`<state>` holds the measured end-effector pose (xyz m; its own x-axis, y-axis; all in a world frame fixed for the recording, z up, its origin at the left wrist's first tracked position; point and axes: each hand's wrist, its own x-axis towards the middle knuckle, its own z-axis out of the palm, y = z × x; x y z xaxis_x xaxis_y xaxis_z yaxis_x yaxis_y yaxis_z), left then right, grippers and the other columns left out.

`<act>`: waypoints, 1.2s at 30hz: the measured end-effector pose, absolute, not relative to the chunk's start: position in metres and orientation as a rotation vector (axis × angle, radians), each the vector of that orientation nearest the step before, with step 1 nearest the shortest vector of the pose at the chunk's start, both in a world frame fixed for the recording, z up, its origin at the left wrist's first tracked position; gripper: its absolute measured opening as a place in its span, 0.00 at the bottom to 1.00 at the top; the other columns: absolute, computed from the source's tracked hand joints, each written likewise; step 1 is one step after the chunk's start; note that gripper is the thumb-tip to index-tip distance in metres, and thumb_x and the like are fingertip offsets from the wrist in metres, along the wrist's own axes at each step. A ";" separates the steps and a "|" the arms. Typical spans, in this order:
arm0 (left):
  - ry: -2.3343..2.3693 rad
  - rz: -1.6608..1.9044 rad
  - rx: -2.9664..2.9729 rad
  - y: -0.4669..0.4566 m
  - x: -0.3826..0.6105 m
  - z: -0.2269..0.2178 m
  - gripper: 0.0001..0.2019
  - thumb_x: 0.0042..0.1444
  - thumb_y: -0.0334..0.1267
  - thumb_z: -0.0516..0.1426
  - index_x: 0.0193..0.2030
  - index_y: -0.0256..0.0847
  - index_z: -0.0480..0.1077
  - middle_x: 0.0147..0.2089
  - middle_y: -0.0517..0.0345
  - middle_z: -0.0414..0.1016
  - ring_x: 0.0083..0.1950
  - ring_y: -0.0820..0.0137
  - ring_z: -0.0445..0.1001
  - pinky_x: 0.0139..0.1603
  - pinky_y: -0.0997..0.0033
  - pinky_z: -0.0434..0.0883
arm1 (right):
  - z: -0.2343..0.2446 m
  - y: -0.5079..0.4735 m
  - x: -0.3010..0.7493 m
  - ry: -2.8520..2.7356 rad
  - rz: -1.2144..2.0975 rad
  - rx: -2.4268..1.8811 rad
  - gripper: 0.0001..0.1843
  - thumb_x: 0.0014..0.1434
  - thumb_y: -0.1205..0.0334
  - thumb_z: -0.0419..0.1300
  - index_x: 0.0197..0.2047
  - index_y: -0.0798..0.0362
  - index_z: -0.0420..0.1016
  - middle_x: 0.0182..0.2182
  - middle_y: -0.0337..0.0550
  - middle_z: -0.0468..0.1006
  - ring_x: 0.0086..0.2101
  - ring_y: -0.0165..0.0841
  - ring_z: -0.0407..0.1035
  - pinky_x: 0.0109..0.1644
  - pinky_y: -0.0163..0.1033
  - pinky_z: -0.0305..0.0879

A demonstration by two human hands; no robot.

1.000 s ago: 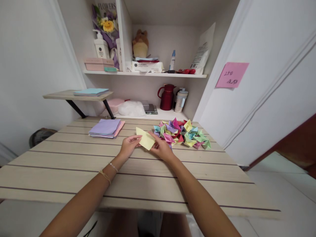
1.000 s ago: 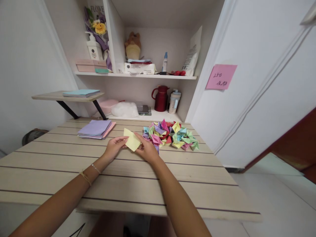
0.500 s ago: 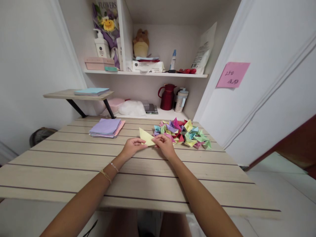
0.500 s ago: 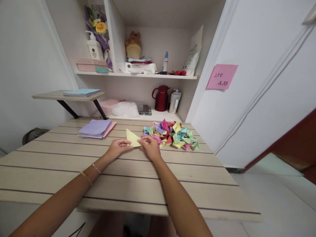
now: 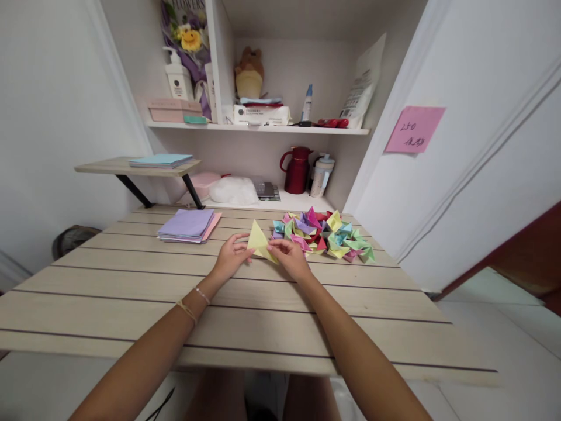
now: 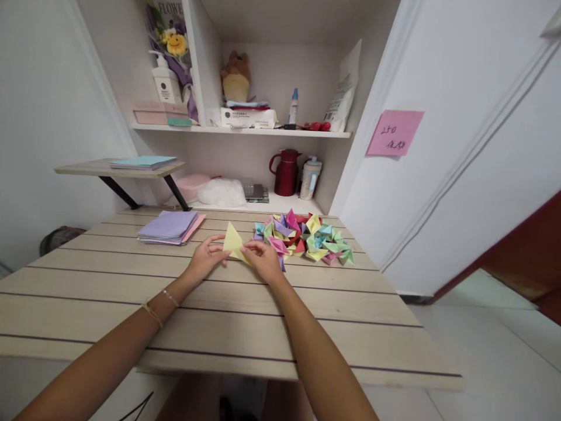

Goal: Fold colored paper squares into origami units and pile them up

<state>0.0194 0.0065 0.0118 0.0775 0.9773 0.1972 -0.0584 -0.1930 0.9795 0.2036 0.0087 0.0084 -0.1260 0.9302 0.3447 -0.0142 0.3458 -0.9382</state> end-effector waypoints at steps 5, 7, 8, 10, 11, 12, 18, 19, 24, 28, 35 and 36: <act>0.987 1.314 1.310 0.005 0.021 0.012 0.32 0.38 0.40 0.65 0.51 0.36 0.61 0.32 0.54 0.76 0.26 0.72 0.74 0.30 0.72 0.69 | 0.008 0.009 0.204 -1.519 1.053 -0.894 0.16 0.48 0.52 0.61 0.36 0.55 0.79 0.31 0.44 0.79 0.32 0.34 0.70 0.35 0.38 0.65; 0.980 1.313 1.299 0.005 0.022 0.012 0.32 0.38 0.40 0.65 0.51 0.36 0.60 0.33 0.54 0.76 0.27 0.71 0.75 0.30 0.74 0.68 | 0.007 0.010 0.204 -1.480 1.065 -0.924 0.17 0.47 0.52 0.62 0.36 0.55 0.79 0.31 0.45 0.79 0.32 0.35 0.70 0.35 0.38 0.65; 0.975 1.306 1.300 0.005 0.023 0.012 0.31 0.39 0.40 0.65 0.50 0.36 0.61 0.32 0.55 0.75 0.28 0.72 0.75 0.29 0.75 0.67 | 0.007 0.010 0.204 -1.448 1.073 -0.940 0.18 0.45 0.51 0.63 0.35 0.55 0.80 0.30 0.45 0.79 0.31 0.35 0.70 0.34 0.38 0.65; 0.968 1.284 1.306 0.005 0.025 0.010 0.28 0.40 0.41 0.65 0.48 0.36 0.63 0.30 0.56 0.75 0.26 0.73 0.73 0.26 0.77 0.65 | 0.006 0.011 0.204 -1.384 1.102 -0.957 0.17 0.43 0.52 0.65 0.33 0.56 0.80 0.29 0.45 0.79 0.29 0.34 0.70 0.34 0.38 0.65; 0.968 1.274 1.305 0.005 0.025 0.010 0.26 0.40 0.42 0.64 0.46 0.35 0.64 0.28 0.57 0.75 0.25 0.74 0.72 0.25 0.78 0.64 | 0.006 0.011 0.204 -1.355 1.124 -0.957 0.17 0.41 0.52 0.66 0.31 0.56 0.80 0.29 0.45 0.79 0.29 0.34 0.70 0.34 0.38 0.64; 0.967 1.265 1.301 0.005 0.026 0.009 0.25 0.41 0.43 0.64 0.45 0.35 0.65 0.26 0.58 0.74 0.23 0.75 0.71 0.24 0.78 0.63 | 0.006 0.010 0.203 -1.323 1.149 -0.953 0.16 0.40 0.53 0.67 0.30 0.57 0.80 0.28 0.44 0.79 0.28 0.33 0.70 0.34 0.38 0.64; 0.917 1.255 1.197 0.003 0.027 0.006 0.19 0.43 0.45 0.63 0.38 0.34 0.70 0.27 0.57 0.74 0.26 0.76 0.70 0.28 0.78 0.65 | 0.007 0.005 0.197 -1.091 1.413 -0.849 0.14 0.35 0.57 0.70 0.25 0.56 0.78 0.23 0.41 0.77 0.25 0.30 0.69 0.34 0.36 0.64; 0.907 1.259 1.179 0.002 0.027 0.006 0.18 0.42 0.44 0.63 0.37 0.34 0.70 0.28 0.57 0.74 0.27 0.76 0.70 0.30 0.78 0.65 | 0.007 0.004 0.196 -1.058 1.470 -0.810 0.13 0.35 0.58 0.71 0.25 0.56 0.78 0.23 0.41 0.77 0.26 0.29 0.69 0.35 0.36 0.64; 0.855 1.260 1.103 0.001 0.028 0.007 0.16 0.40 0.43 0.65 0.34 0.35 0.71 0.30 0.58 0.74 0.30 0.75 0.71 0.35 0.77 0.68 | 0.006 0.000 0.192 -0.995 1.697 -0.669 0.15 0.39 0.56 0.69 0.29 0.56 0.76 0.26 0.42 0.78 0.29 0.31 0.72 0.38 0.37 0.66; 0.812 1.265 1.060 0.003 0.028 0.007 0.15 0.42 0.43 0.64 0.33 0.35 0.70 0.29 0.59 0.73 0.30 0.76 0.71 0.36 0.77 0.68 | 0.004 0.004 0.195 -1.065 1.539 -0.742 0.18 0.41 0.57 0.68 0.36 0.56 0.74 0.26 0.41 0.77 0.29 0.31 0.72 0.36 0.36 0.67; 0.890 1.191 1.139 0.006 0.026 0.003 0.15 0.42 0.43 0.64 0.32 0.33 0.72 0.25 0.58 0.72 0.26 0.75 0.70 0.29 0.77 0.68 | 0.001 0.007 0.200 -1.678 1.035 -0.886 0.20 0.47 0.65 0.59 0.46 0.54 0.73 0.23 0.37 0.75 0.24 0.31 0.69 0.27 0.33 0.64; 0.896 1.179 1.138 0.005 0.026 0.003 0.15 0.42 0.43 0.64 0.33 0.33 0.72 0.26 0.57 0.73 0.26 0.75 0.71 0.30 0.77 0.68 | 0.002 0.006 0.199 -1.766 0.955 -0.896 0.14 0.49 0.65 0.57 0.40 0.55 0.76 0.23 0.38 0.76 0.24 0.31 0.69 0.27 0.33 0.63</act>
